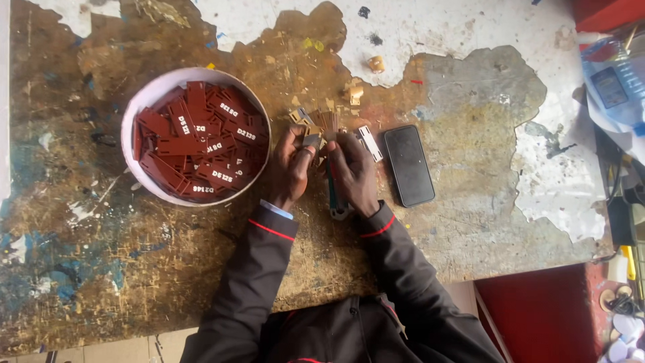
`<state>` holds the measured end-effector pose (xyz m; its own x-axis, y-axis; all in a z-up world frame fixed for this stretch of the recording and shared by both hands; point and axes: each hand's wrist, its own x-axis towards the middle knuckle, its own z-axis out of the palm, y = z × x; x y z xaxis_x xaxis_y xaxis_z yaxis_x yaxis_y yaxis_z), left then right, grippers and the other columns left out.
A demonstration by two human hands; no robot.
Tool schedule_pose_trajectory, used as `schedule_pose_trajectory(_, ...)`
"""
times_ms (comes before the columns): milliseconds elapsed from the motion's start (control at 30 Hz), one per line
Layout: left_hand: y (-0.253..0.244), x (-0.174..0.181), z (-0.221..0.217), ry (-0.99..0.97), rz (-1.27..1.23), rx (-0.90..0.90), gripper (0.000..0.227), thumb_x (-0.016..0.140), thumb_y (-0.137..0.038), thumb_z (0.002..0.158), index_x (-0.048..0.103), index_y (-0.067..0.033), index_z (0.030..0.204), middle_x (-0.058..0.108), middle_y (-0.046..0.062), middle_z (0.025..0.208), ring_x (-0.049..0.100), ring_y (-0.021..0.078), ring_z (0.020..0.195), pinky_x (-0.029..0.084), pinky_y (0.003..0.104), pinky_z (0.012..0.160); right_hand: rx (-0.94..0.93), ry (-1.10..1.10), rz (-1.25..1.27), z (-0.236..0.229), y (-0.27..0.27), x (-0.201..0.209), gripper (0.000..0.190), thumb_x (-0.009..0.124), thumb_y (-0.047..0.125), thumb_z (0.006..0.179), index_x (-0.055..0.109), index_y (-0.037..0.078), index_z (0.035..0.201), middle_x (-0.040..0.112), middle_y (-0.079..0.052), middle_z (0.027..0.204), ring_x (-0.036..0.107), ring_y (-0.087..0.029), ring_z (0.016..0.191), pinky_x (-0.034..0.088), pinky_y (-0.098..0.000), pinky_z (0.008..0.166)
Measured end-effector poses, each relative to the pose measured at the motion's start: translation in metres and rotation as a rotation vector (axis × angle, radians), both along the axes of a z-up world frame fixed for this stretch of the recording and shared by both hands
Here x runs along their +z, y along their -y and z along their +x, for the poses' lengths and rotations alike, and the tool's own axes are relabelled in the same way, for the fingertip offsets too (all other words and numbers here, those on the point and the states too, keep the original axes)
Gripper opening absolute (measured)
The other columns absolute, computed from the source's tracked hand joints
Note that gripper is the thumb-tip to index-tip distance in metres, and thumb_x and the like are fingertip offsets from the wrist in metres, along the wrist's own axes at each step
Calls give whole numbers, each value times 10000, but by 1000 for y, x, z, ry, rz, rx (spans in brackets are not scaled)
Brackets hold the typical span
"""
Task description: The person assembles small rectangular components on a workbench. They pick up pieces from a container, align them, and press them together to form a larger unit. The person handles the parts one at a time, occasionally adjusting their grip and orientation.
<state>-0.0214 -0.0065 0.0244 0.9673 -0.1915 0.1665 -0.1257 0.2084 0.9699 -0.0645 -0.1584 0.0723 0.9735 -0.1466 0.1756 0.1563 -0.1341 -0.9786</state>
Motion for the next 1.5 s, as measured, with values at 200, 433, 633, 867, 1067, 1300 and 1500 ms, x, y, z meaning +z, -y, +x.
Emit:
schedule_pose_trajectory(200, 1, 16, 0, -2, 6, -35, 320, 579, -132, 1015, 667, -116, 1322, 687, 61, 871, 553, 79, 771, 420, 287, 701, -58, 33, 5, 0, 14, -17, 233, 669, 202, 1190, 764, -8, 1160, 824, -193, 844, 822, -240, 691, 646, -329, 642)
schedule_pose_trajectory(433, 0, 11, 14, 82, 175, 0, 194, 661, -260, 1133, 744, -96, 1195, 729, 146, 837, 702, 205, 779, 523, 318, 728, -42, -4, -44, 3, 14, -12, 216, 684, 212, 1185, 780, 20, 1160, 802, -160, 788, 787, -210, 667, 618, -333, 655)
schedule_pose_trajectory(633, -1, -4, 16, 10, 133, -71, 189, 660, -330, 1131, 741, -160, 1134, 760, 91, 821, 761, 210, 839, 569, 369, 766, 6, 15, -100, 1, 6, 16, 249, 672, 244, 1188, 805, 33, 1180, 823, -154, 786, 774, -189, 654, 600, -302, 664)
schedule_pose_trajectory(867, -2, -14, 16, -13, 115, -80, 187, 672, -288, 1104, 760, -134, 1045, 648, 54, 798, 606, 133, 801, 481, 313, 718, 14, -29, -127, -4, 2, 13, 200, 701, 196, 1167, 810, 32, 1133, 828, -150, 775, 784, -182, 640, 599, -283, 603)
schedule_pose_trajectory(1067, -5, -4, 13, 20, 122, -82, 209, 676, -282, 1112, 768, -109, 1038, 623, 65, 780, 594, 131, 802, 471, 312, 727, 23, -38, -101, -5, 6, 8, 189, 685, 170, 1167, 807, 28, 1144, 832, -150, 796, 789, -190, 646, 598, -283, 612)
schedule_pose_trajectory(1300, -2, -11, 15, 21, 125, -67, 211, 687, -267, 1115, 780, -82, 1074, 671, 107, 799, 634, 157, 827, 526, 354, 765, 33, -50, -114, -4, 5, 7, 180, 676, 149, 1166, 809, 27, 1162, 840, -146, 806, 792, -183, 650, 607, -280, 598)
schedule_pose_trajectory(1500, -4, 2, 12, 8, 64, -76, 214, 695, -266, 1113, 780, -73, 1072, 657, 127, 776, 633, 150, 835, 550, 354, 770, 39, -22, -64, -5, 7, 0, 165, 681, 88, 1147, 801, -21, 1183, 833, -185, 871, 830, -241, 724, 656, -330, 614)
